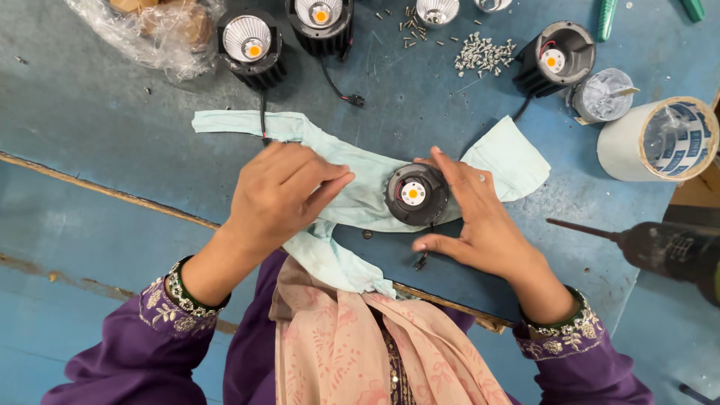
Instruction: The person wipes the surface of a black LED light housing with a light blue cloth, then places a silver reflector cup onto the LED module. They repeat this process for several units, handling each light individually on a blue workbench.
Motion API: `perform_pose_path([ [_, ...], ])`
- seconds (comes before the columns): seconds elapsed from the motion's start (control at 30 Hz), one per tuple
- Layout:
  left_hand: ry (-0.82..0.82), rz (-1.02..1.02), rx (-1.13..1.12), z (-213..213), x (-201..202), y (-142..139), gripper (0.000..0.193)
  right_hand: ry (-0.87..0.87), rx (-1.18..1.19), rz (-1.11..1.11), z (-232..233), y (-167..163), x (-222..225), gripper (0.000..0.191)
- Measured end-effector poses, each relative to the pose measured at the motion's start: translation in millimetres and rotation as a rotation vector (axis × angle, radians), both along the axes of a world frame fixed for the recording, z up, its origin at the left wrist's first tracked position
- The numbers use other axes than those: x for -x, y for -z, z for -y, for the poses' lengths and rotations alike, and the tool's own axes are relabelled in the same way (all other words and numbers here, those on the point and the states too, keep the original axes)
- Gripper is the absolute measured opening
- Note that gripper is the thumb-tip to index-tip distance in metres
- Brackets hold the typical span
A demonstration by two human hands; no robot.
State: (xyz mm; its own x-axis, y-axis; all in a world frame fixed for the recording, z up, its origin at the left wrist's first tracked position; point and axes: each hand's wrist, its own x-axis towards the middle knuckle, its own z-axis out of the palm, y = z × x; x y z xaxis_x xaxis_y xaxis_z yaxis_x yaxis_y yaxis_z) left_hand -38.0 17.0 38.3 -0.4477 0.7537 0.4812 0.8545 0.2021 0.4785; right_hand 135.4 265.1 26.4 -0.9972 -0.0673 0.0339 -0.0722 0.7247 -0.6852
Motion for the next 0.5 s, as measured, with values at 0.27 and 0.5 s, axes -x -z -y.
perform_pose_path([
  [0.27,0.095,-0.212,-0.09,-49.2,32.5,-25.9,0.046,0.083,-0.022,0.021,1.9,1.9,5.0,0.099],
  [0.5,0.021,-0.322,-0.067,-176.7,111.7,43.1,0.032,0.074,0.017,-0.021,0.4,0.1,5.8,0.089],
])
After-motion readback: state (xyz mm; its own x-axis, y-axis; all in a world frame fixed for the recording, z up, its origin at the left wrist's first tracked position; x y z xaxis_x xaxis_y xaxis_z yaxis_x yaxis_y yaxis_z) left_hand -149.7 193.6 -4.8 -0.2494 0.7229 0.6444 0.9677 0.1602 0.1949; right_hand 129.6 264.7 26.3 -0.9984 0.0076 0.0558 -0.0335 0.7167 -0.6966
